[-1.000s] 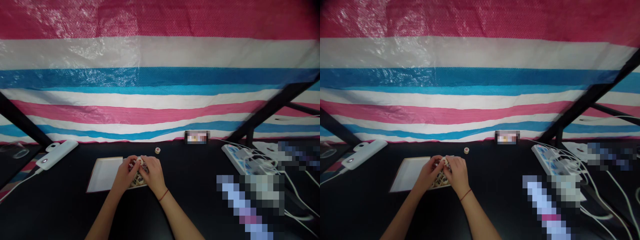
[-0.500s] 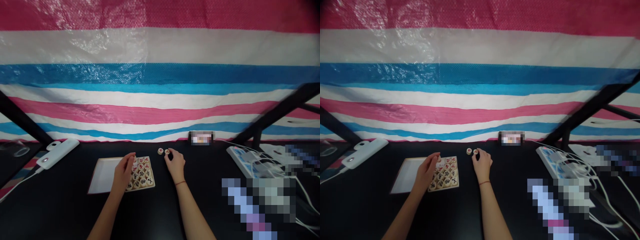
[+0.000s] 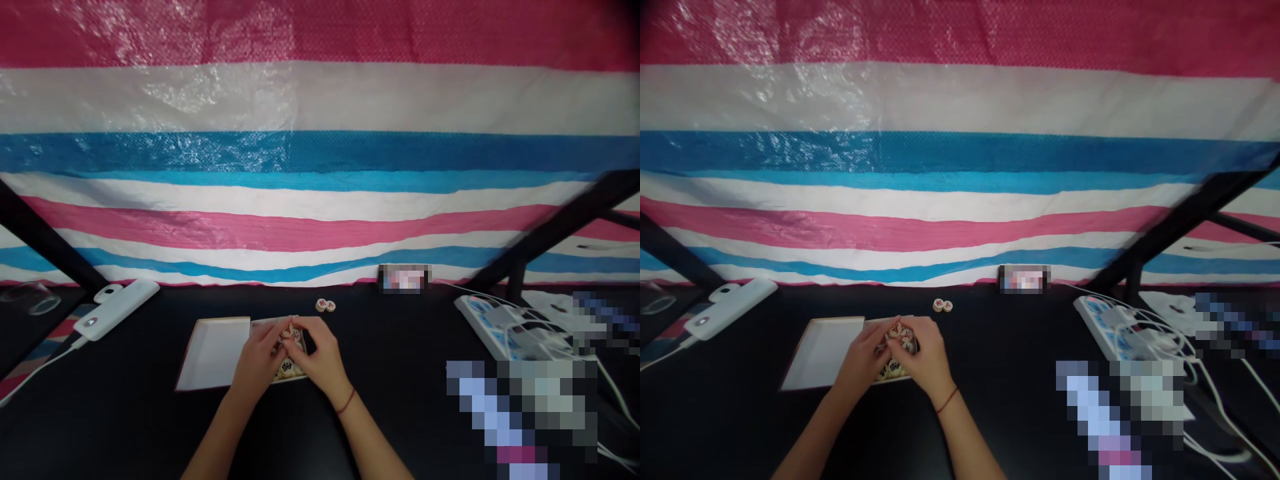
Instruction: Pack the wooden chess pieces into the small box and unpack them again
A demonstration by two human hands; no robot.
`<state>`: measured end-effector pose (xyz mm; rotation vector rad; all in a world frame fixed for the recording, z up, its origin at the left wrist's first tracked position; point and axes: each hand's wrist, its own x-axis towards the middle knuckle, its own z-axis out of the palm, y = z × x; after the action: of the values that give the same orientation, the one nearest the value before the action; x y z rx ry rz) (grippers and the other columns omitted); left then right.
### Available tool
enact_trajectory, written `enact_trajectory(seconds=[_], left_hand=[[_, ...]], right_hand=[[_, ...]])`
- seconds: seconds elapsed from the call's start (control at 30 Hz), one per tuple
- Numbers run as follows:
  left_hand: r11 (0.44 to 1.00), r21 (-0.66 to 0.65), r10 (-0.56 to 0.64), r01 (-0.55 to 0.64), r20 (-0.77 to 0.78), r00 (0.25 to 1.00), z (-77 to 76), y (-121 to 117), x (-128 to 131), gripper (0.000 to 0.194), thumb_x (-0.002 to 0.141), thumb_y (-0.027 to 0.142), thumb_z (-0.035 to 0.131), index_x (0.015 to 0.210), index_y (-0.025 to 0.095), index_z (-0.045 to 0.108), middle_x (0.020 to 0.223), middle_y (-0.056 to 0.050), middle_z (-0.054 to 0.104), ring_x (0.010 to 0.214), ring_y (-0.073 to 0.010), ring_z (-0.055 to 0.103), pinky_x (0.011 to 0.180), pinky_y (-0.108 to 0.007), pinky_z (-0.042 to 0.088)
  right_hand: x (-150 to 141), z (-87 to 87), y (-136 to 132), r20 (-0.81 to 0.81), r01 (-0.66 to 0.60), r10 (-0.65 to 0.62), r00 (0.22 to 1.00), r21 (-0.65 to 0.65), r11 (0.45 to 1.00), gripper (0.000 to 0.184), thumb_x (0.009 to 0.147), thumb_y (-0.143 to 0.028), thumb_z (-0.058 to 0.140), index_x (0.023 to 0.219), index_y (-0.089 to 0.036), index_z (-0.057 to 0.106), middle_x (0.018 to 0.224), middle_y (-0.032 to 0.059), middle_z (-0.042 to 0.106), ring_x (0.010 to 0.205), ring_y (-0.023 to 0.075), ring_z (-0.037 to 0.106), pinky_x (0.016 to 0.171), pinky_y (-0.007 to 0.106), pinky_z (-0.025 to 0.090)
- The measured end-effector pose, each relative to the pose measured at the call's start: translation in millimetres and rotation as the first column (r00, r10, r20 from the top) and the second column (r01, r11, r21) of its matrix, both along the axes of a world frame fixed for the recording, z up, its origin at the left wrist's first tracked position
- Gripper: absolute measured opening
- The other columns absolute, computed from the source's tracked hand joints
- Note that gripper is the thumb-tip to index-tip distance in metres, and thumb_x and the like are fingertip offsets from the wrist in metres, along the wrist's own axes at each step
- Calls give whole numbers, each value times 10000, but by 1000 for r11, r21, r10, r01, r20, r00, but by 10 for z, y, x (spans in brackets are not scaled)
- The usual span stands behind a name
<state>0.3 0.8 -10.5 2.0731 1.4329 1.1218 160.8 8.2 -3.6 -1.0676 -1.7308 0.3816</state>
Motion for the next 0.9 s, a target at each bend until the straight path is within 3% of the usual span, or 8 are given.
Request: enact_trajectory(seconds=[0.1,0.2,0.37,0.47,0.6,0.77,0.9], left_hand=[[996,62,-53,57,-67,996,-35,-8,12,436,895,226,492,1327,276,525,1139,-68,668,1049,-221,611,935,-381,495],[991,105,-64,79,-142,988,-34,-17,41,477,904,240,505,1379,266,467,1172,-85,657,1065,-238,603,958,-416,475],[996,80,-36,51,-176,984,11,-42,94,432,920,269,489,1352,253,490,1149,-79,666,1053,-240,599,946,-433,472],[997,50,-46,56,-175,984,29,-41,98,369,925,268,473,1283,252,557,1142,-74,671,1053,-239,595,943,-436,472],[997,46,-51,61,-181,982,29,-34,79,317,921,258,468,1197,256,624,1115,-78,683,1029,-243,600,933,-445,469],[997,77,3,11,-182,983,51,2,59,284,911,250,481,1142,248,647,1070,-73,693,990,-240,609,913,-435,467],[998,38,55,-48,-222,973,127,219,170,311,905,240,477,1185,229,614,1094,-79,675,1001,-239,604,896,-407,472]], right_hand=[[-129,37,-78,-58,-42,40,998,-20,999,178,845,-261,587,1010,-211,631,921,51,685,835,174,643,770,307,538],[-48,20,-14,-72,0,0,997,-1,1000,141,862,-237,553,972,-210,637,941,56,687,876,176,644,809,316,532],[450,-184,286,64,309,-315,947,86,947,187,883,-277,512,969,-190,654,960,79,696,906,210,619,866,387,485],[700,-363,450,152,421,-422,894,40,906,251,884,-319,495,973,-151,659,957,108,696,900,237,601,851,407,469],[760,-490,533,225,443,-424,877,-38,896,292,894,-346,462,981,-149,660,968,115,700,900,241,595,836,390,452],[696,-481,519,269,393,-363,892,-65,917,275,900,-333,452,985,-172,658,988,98,702,924,236,593,834,372,438],[691,-473,517,297,387,-350,888,-74,919,266,885,-318,464,1013,-182,653,1002,93,700,953,247,597,846,383,438]])
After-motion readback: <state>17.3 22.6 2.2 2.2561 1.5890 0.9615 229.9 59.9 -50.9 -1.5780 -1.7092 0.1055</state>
